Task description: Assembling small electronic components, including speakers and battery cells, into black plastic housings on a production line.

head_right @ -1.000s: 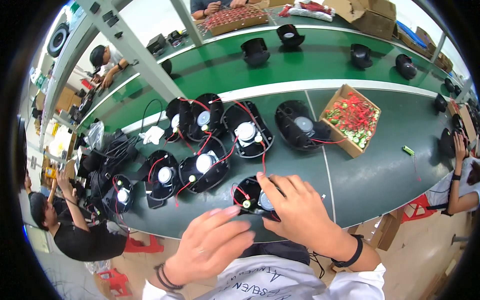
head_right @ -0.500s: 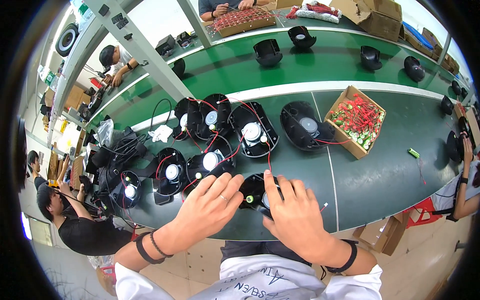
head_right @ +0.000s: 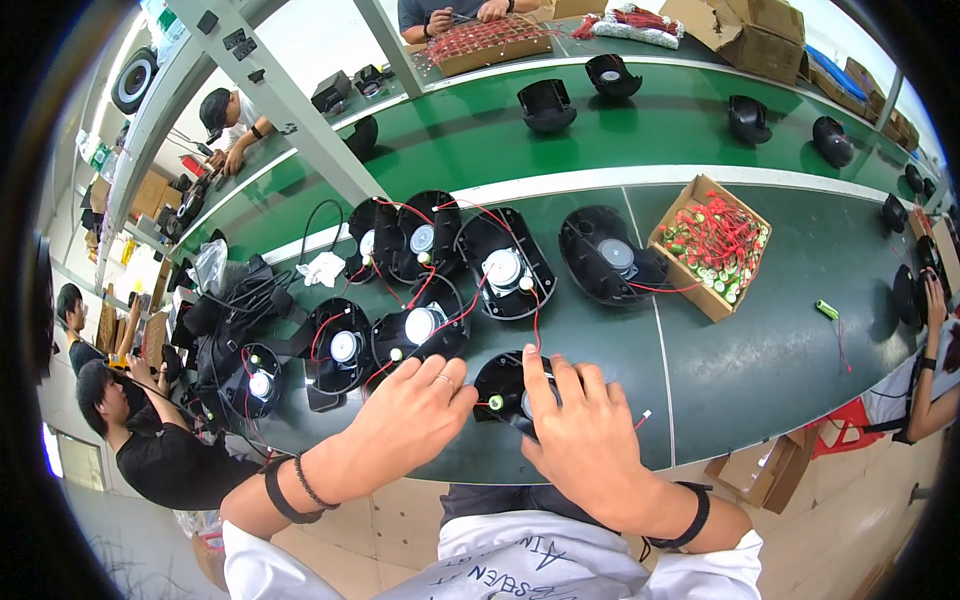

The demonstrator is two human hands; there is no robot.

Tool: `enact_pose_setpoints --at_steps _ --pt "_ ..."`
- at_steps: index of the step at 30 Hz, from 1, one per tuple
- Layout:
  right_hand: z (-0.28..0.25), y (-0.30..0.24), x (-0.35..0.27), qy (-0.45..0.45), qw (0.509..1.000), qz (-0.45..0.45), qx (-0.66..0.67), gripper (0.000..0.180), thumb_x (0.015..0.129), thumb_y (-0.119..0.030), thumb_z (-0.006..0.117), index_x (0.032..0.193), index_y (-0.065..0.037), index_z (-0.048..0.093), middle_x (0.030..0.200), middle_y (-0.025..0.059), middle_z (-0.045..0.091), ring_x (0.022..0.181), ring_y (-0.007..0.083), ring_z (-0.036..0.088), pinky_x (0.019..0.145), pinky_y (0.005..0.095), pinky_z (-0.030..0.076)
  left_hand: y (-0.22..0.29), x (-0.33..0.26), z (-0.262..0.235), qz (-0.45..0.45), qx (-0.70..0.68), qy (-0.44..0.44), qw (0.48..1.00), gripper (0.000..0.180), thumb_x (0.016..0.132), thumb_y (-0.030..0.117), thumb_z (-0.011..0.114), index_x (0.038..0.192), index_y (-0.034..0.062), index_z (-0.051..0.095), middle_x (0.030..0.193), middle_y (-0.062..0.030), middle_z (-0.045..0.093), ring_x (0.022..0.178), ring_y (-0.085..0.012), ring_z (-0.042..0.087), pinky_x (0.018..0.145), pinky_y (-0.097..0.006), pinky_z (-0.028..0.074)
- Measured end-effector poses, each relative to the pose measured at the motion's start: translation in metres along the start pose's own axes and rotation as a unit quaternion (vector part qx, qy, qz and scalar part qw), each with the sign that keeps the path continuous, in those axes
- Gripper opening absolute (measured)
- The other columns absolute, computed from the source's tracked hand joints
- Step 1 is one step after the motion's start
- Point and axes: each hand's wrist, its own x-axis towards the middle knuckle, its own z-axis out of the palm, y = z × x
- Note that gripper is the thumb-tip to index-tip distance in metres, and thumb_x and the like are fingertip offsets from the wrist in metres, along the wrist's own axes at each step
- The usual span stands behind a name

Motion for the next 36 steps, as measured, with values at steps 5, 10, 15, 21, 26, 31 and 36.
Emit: enact_pose_setpoints --at_steps 5,10,15,21,26,31,36 --pt "-0.001 -0.001 -0.001 -0.008 1.000 0.005 0.000 0.098 0.065 -0.022 0.095 0.151 0.002 0.054 0.130 0.0178 0.065 0.114 0.0331 0.062 0.091 0.0446 0.055 -0.004 0.003 0.000 0.000 -0.035 0.074 0.997 0.011 0.088 0.015 0.067 0.094 0.0092 0.060 0.095 -0.0042 0.058 0.090 -0.0193 0.057 0.074 -0.033 0.045" --pt "0.002 0.004 -0.002 -0.002 1.000 0.001 -0.010 0.098 0.068 -0.028 0.094 0.151 0.002 0.053 0.127 0.0172 0.065 0.112 0.0307 0.062 0.084 0.0430 0.057 0.005 0.006 0.004 -0.015 -0.114 0.065 0.991 0.013 0.093 0.013 0.070 0.094 0.0080 0.058 0.086 -0.0042 0.059 0.081 -0.0210 0.060 0.073 -0.036 0.048" --pt "0.001 0.011 0.001 -0.020 0.999 0.022 0.034 0.097 0.070 -0.027 0.092 0.153 0.003 0.051 0.127 0.0172 0.066 0.113 0.0321 0.064 0.089 0.0432 0.058 0.043 -0.001 0.022 -0.080 -0.218 0.128 0.964 0.014 0.097 0.013 0.070 0.098 0.0058 0.058 0.076 -0.0076 0.059 0.069 -0.0275 0.062 0.064 -0.043 0.049" --pt "-0.004 0.015 0.002 -0.043 0.994 0.054 0.079 0.098 0.075 -0.024 0.090 0.157 0.005 0.045 0.132 0.0211 0.066 0.114 0.0361 0.065 0.093 0.0455 0.059 0.111 0.011 0.059 -0.308 -0.279 0.248 0.875 0.009 0.099 0.007 0.069 0.106 0.0042 0.063 0.072 -0.0104 0.062 0.060 -0.0293 0.060 0.060 -0.042 0.047" --pt "-0.005 0.017 0.003 -0.052 0.991 0.067 0.100 0.097 0.077 -0.025 0.089 0.157 0.007 0.044 0.134 0.0224 0.066 0.113 0.0381 0.065 0.094 0.0458 0.058 0.114 0.015 0.069 -0.342 -0.263 0.246 0.868 0.010 0.096 0.006 0.073 0.103 0.0037 0.065 0.072 -0.0079 0.062 0.058 -0.0265 0.059 0.058 -0.039 0.045" --pt "-0.001 0.022 0.001 -0.034 0.987 0.067 0.141 0.091 0.078 -0.026 0.089 0.153 0.009 0.049 0.133 0.0235 0.066 0.114 0.0398 0.064 0.098 0.0461 0.055 0.106 0.011 0.071 -0.297 -0.240 0.225 0.896 0.015 0.087 0.007 0.076 0.097 0.0051 0.065 0.072 -0.0046 0.060 0.060 -0.0232 0.059 0.057 -0.037 0.044" --pt "0.011 0.011 0.004 0.088 0.980 0.095 0.151 0.072 0.076 -0.031 0.089 0.133 0.006 0.065 0.122 0.0238 0.070 0.109 0.0399 0.065 0.095 0.0467 0.055 0.102 0.010 0.074 -0.270 -0.222 0.225 0.910 0.017 0.085 0.008 0.077 0.097 0.0060 0.065 0.082 -0.0055 0.059 0.072 -0.0239 0.059 0.063 -0.038 0.045"
